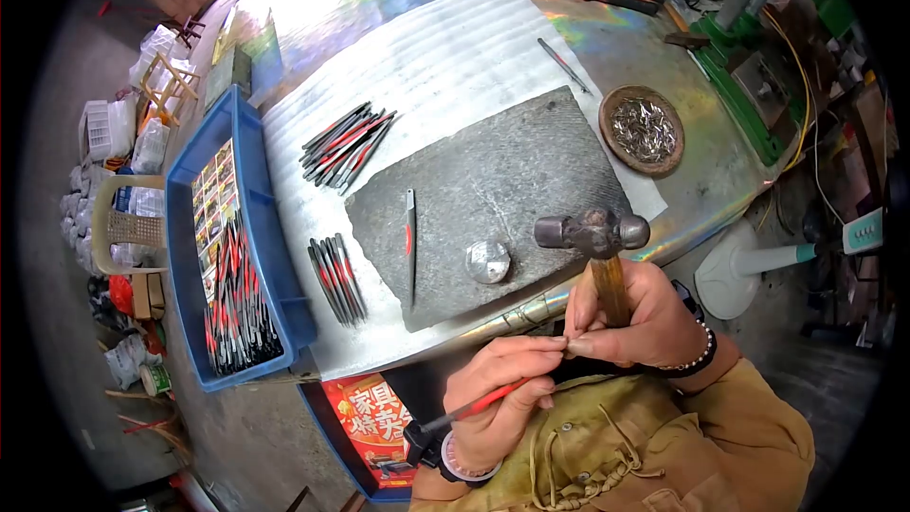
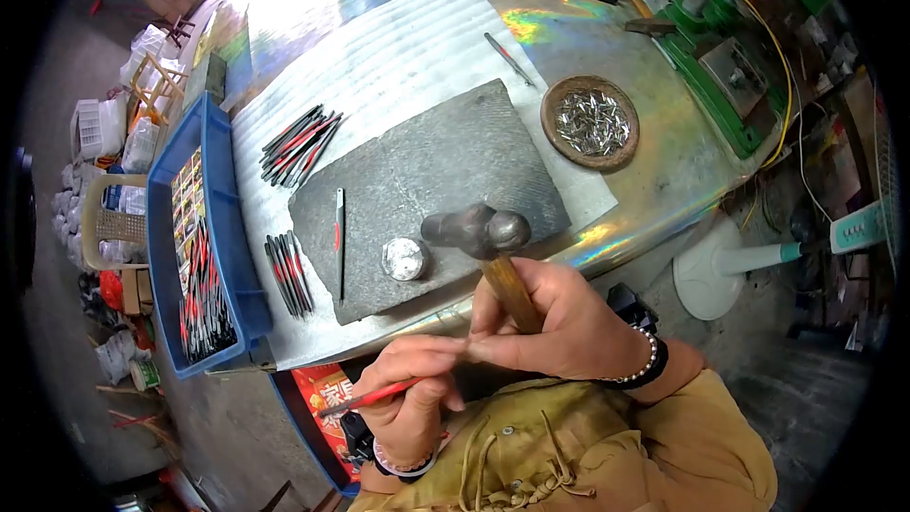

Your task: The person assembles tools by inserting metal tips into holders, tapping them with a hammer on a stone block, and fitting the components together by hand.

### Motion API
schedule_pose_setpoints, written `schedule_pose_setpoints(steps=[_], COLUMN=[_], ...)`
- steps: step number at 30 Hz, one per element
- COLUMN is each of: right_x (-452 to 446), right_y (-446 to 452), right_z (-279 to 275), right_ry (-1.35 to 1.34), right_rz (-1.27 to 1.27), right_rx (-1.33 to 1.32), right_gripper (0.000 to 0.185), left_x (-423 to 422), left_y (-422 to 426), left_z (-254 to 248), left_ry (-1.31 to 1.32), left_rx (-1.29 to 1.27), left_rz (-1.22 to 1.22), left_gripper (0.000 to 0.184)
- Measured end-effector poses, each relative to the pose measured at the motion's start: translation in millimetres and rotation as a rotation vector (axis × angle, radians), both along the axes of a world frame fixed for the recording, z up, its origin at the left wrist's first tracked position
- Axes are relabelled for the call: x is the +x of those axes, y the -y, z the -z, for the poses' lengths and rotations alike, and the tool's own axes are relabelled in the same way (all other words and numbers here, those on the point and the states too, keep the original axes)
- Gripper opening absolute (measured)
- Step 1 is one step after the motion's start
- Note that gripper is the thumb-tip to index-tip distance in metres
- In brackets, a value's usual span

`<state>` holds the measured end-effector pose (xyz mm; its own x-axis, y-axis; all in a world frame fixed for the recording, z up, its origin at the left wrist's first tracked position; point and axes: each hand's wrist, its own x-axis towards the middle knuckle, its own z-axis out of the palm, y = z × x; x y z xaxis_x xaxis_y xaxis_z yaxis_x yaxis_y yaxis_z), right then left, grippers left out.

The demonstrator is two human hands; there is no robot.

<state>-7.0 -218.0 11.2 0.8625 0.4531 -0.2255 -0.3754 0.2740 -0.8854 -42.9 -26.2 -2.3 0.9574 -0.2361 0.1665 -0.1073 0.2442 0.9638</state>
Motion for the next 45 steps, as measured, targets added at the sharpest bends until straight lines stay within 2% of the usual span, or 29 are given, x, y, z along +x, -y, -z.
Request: schedule_pose_setpoints(steps=[4,7,10,11,12,14,18,21,33,45], right_x=[0,1,8,10,11,14,25,31,36,36], right_y=[0,-3,-2,-1,0,1,11,10,14,15], right_z=[0,0,-9,-6,-3,0,8,13,19,19], right_ry=[0.021,0.043,-0.067,0.033,0.082,0.179,0.402,0.35,0.247,0.283], right_rz=[-0.064,-0.087,-0.073,-0.05,0.012,0.132,0.218,0.222,0.192,0.183], right_rx=[0.004,0.012,0.05,-0.008,-0.016,-0.035,-0.428,-0.467,-0.396,-0.414], right_gripper=[0.017,0.018,0.019,0.02,0.02,0.02,0.025,0.025,0.023,0.021], left_x=[-2,5,13,16,19,27,42,51,62,62], left_y=[6,8,5,1,-2,-6,-11,-10,-12,-10], left_z=[5,3,-1,-1,-4,-9,-15,-16,-5,-5], left_ry=[-0.16,-0.302,-0.36,-0.358,-0.375,-0.303,-0.129,-0.067,0.017,0.034], left_rx=[-0.199,-0.276,-0.368,-0.37,-0.498,-0.327,-0.026,0.179,0.4,0.41], left_rz=[-0.07,-0.058,-0.056,-0.067,-0.058,-0.145,-0.23,-0.284,-0.234,-0.256], left_gripper=[0.015,0.023,0.023,0.024,0.017,0.021,0.017,0.014,0.014,0.013])
